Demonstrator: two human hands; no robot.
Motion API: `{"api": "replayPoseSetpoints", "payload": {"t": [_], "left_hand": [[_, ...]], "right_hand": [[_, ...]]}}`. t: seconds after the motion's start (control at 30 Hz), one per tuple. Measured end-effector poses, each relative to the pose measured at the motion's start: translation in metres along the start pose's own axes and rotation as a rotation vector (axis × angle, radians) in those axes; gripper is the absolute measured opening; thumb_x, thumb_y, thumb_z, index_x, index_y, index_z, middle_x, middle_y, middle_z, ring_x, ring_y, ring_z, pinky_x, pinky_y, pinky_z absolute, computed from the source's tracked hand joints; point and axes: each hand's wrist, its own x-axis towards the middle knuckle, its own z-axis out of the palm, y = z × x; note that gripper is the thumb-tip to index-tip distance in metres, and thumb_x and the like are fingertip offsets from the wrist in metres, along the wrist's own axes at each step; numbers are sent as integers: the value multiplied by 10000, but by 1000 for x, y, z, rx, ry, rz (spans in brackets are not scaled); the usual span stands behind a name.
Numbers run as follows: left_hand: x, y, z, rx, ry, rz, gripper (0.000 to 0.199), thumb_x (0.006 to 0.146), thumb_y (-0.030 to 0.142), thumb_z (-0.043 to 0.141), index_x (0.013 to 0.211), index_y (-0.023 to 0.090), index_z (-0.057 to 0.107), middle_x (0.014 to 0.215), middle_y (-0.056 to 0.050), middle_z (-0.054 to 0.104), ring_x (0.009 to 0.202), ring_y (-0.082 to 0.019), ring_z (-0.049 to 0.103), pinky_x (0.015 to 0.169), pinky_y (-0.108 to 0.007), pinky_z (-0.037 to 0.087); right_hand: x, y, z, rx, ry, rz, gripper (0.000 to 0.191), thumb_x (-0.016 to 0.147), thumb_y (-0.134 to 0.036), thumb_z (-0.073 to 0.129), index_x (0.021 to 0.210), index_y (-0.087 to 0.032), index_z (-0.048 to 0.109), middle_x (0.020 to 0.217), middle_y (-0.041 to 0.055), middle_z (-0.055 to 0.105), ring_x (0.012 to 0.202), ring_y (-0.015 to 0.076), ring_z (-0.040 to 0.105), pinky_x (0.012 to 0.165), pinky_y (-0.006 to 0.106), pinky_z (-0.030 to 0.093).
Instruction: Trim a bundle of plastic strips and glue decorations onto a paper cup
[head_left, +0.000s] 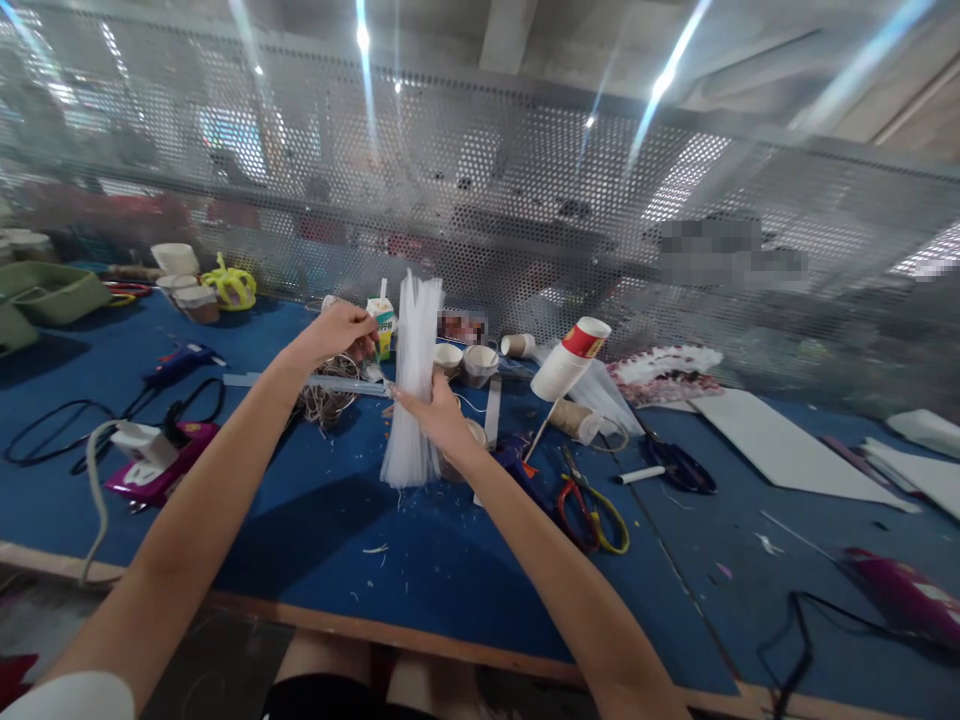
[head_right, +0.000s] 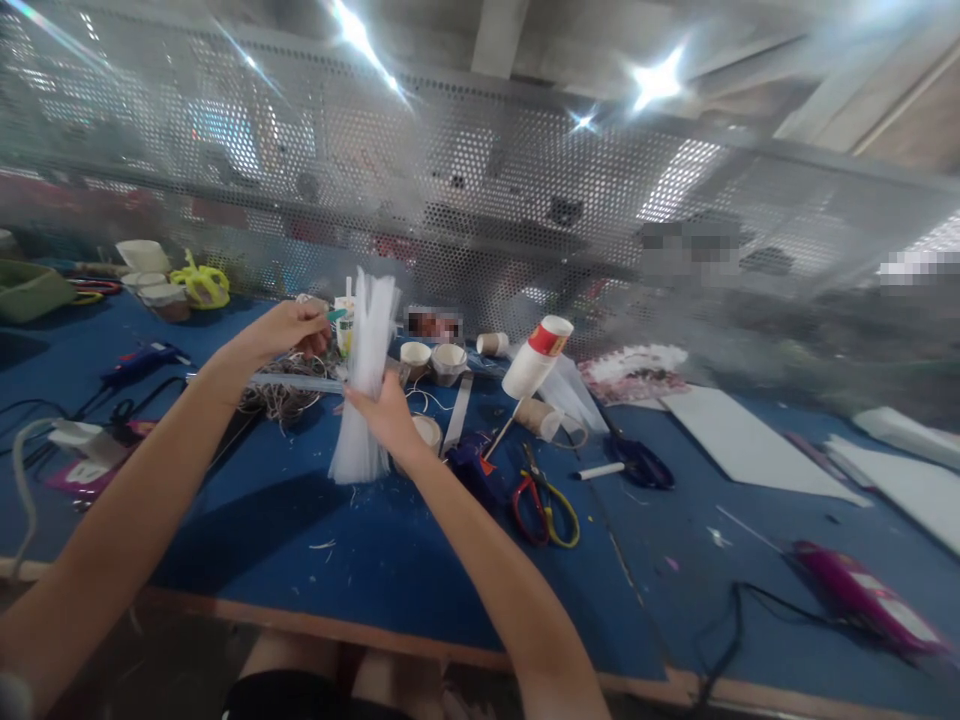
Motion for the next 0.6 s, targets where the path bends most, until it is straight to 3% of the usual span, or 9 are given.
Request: {"api": "replayPoseSetpoints", "payload": {"t": [0.07,0.13,0.2,0.27,0.47,0.6], "left_hand": [[0,0,2,-75,31,-32,253,805,322,559,620,151,542,577,-41,608,457,-108,559,494,-230,461],[-3,2,6,-150,13,-64,240,830,371,526,748,150,574,760,-83,653,606,-135,615,531,-226,484],[-7,5,11,-197,-17,-79,315,846,448,473,867,156,588,940,-117,645,731,-163,626,554,-232,498],[-11,11,17,-211,-25,-79,381,850,498,429,882,156,594,988,-120,631,765,-175,619,564,-244,503],[-12,23,16,-229,250,-80,305,884,330,410,691,140,550,754,-58,624,583,-107,570,573,-234,461],[-11,18,1,-246,229,-14,358,853,397,445,610,149,533,597,-32,569,526,-111,548,567,-251,466]], "right_hand": [[0,0,0,-64,24,-68,432,707,-322,655,1048,-198,421,1018,75,603,853,194,631,715,325,537],[1,0,-1,-129,38,-118,428,717,-312,642,1057,-193,413,1053,87,590,920,205,616,768,332,524],[2,2,-1,-158,24,-144,463,719,-328,643,1087,-189,399,1089,99,575,971,221,604,800,347,514],[4,5,-1,-151,11,-160,525,717,-357,650,1134,-189,380,1126,108,558,1001,232,596,819,362,508],[14,12,-9,-168,169,-196,524,713,-341,638,1154,-180,406,1125,112,567,1034,259,571,903,427,449],[20,11,-19,-181,237,-196,509,721,-311,613,1167,-182,405,1122,111,574,1033,255,567,917,439,438]]}}
